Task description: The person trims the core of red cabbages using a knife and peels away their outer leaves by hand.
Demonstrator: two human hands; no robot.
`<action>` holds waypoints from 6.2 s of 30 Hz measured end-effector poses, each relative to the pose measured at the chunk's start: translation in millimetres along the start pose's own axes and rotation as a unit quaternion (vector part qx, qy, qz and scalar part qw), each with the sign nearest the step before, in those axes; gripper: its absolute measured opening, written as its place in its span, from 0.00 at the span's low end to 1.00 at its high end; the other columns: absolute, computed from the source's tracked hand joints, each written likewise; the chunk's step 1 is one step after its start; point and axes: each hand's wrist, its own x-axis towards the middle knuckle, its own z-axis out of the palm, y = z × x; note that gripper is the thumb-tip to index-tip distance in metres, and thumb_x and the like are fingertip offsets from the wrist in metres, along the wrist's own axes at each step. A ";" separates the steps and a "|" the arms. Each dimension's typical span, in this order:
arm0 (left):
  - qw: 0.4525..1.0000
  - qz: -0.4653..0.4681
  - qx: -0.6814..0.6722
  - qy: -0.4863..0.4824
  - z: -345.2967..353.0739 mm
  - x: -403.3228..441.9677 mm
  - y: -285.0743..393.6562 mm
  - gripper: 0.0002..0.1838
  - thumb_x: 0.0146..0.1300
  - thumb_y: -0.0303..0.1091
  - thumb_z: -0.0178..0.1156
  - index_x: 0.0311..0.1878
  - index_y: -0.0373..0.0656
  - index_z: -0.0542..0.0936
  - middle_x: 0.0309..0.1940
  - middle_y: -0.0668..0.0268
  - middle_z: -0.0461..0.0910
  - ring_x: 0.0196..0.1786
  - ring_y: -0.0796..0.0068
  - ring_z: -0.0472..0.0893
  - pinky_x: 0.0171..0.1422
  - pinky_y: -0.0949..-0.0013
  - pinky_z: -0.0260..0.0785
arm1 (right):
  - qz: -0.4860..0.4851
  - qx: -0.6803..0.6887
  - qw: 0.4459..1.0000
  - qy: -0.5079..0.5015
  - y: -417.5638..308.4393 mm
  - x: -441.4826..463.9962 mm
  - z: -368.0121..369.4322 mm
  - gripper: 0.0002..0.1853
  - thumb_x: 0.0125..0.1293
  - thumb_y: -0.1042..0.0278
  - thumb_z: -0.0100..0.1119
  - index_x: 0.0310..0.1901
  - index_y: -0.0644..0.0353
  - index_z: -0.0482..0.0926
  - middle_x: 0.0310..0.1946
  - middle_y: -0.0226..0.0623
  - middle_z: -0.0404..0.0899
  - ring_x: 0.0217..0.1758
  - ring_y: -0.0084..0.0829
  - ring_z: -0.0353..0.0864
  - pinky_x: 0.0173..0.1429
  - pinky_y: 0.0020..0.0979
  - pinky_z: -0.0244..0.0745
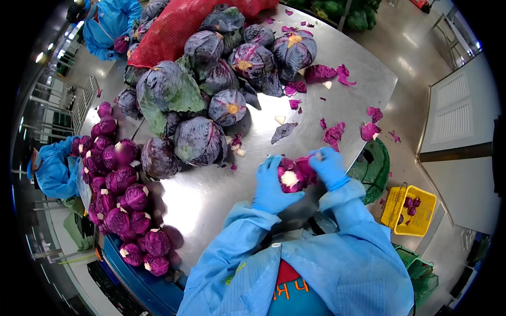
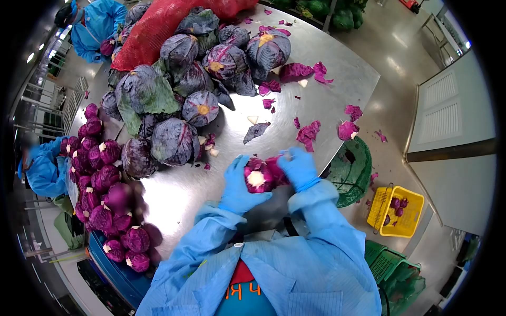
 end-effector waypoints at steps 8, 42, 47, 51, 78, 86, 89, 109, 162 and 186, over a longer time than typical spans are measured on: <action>0.979 0.049 -0.197 0.037 2.2 -30.7 -49.8 0.64 0.33 0.46 0.83 0.73 0.37 0.55 0.69 0.45 0.56 0.73 0.47 0.58 0.76 0.52 0.54 | 0.063 -0.266 0.942 0.195 110.7 -14.6 -140.4 0.31 0.57 0.58 0.71 0.62 0.54 0.75 0.49 0.43 0.78 0.47 0.37 0.81 0.51 0.36 0.77; 0.984 0.113 -0.137 0.004 -11.3 -31.1 -54.8 0.54 0.36 0.50 0.82 0.66 0.44 0.63 0.69 0.45 0.56 0.70 0.44 0.62 0.75 0.50 0.55 | -0.012 -0.022 0.999 -0.025 21.8 -9.1 -42.5 0.27 0.60 0.57 0.71 0.60 0.56 0.77 0.45 0.37 0.83 0.43 0.26 0.82 0.50 0.31 0.78; 0.993 0.064 -0.099 -0.031 -17.0 -8.9 -48.0 0.51 0.35 0.51 0.82 0.62 0.40 0.67 0.61 0.48 0.64 0.64 0.48 0.67 0.70 0.54 0.61 | 0.133 0.267 0.912 -0.283 29.4 -9.0 27.2 0.28 0.58 0.59 0.74 0.60 0.55 0.79 0.37 0.27 0.80 0.35 0.20 0.75 0.42 0.24 0.73; 0.999 -0.043 -0.007 -0.027 -7.1 5.9 -30.4 0.46 0.39 0.50 0.80 0.59 0.35 0.71 0.51 0.53 0.70 0.57 0.54 0.71 0.64 0.57 0.65 | 0.166 0.252 0.900 -0.316 21.9 -0.1 16.3 0.23 0.62 0.61 0.69 0.59 0.54 0.79 0.35 0.25 0.81 0.34 0.21 0.76 0.40 0.24 0.73; 0.991 0.056 -0.061 -0.103 -28.5 -45.8 -30.3 0.61 0.41 0.47 0.76 0.77 0.46 0.53 0.74 0.45 0.51 0.73 0.42 0.57 0.78 0.50 0.50 | -0.019 -0.089 0.939 -0.331 -32.2 -22.3 15.8 0.35 0.58 0.38 0.65 0.62 0.51 0.76 0.48 0.43 0.83 0.47 0.39 0.82 0.52 0.35 0.76; 0.987 0.032 -0.131 -0.084 -35.0 -69.3 -62.7 0.63 0.41 0.49 0.79 0.76 0.36 0.52 0.73 0.50 0.55 0.73 0.52 0.60 0.78 0.56 0.52 | -0.088 -0.256 0.952 -0.141 4.1 -11.8 2.6 0.16 0.64 0.49 0.56 0.41 0.53 0.80 0.37 0.47 0.82 0.41 0.51 0.81 0.45 0.46 0.76; 0.960 -0.072 -0.268 -0.030 -36.9 -74.5 -68.3 0.56 0.44 0.45 0.78 0.73 0.36 0.58 0.68 0.54 0.63 0.68 0.60 0.67 0.74 0.59 0.58 | 0.016 -0.347 0.934 -0.082 41.8 -15.3 -59.3 0.16 0.65 0.51 0.56 0.45 0.52 0.80 0.41 0.45 0.82 0.44 0.49 0.82 0.46 0.45 0.76; 0.998 -0.063 0.027 0.017 -8.6 -14.2 -15.7 0.60 0.34 0.57 0.80 0.68 0.37 0.60 0.64 0.42 0.62 0.67 0.42 0.63 0.70 0.50 0.59 | -0.076 -0.114 0.981 -0.138 -3.0 -90.7 7.5 0.24 0.72 0.41 0.48 0.34 0.56 0.78 0.25 0.48 0.79 0.30 0.54 0.79 0.35 0.48 0.74; 0.989 -0.095 0.056 -0.098 -23.6 25.3 23.4 0.48 0.38 0.57 0.74 0.62 0.43 0.72 0.60 0.52 0.73 0.65 0.49 0.70 0.70 0.54 0.65 | -0.065 -0.126 0.937 -0.319 -36.5 42.3 17.1 0.20 0.54 0.51 0.70 0.39 0.61 0.84 0.29 0.47 0.82 0.30 0.37 0.80 0.40 0.37 0.75; 0.989 -0.021 0.141 0.038 2.4 -8.5 13.8 0.44 0.44 0.58 0.72 0.61 0.41 0.74 0.54 0.51 0.78 0.56 0.50 0.77 0.62 0.52 0.68 | -0.107 -0.296 0.947 -0.068 2.7 15.5 26.5 0.16 0.55 0.51 0.62 0.36 0.55 0.83 0.33 0.44 0.82 0.38 0.49 0.82 0.43 0.46 0.78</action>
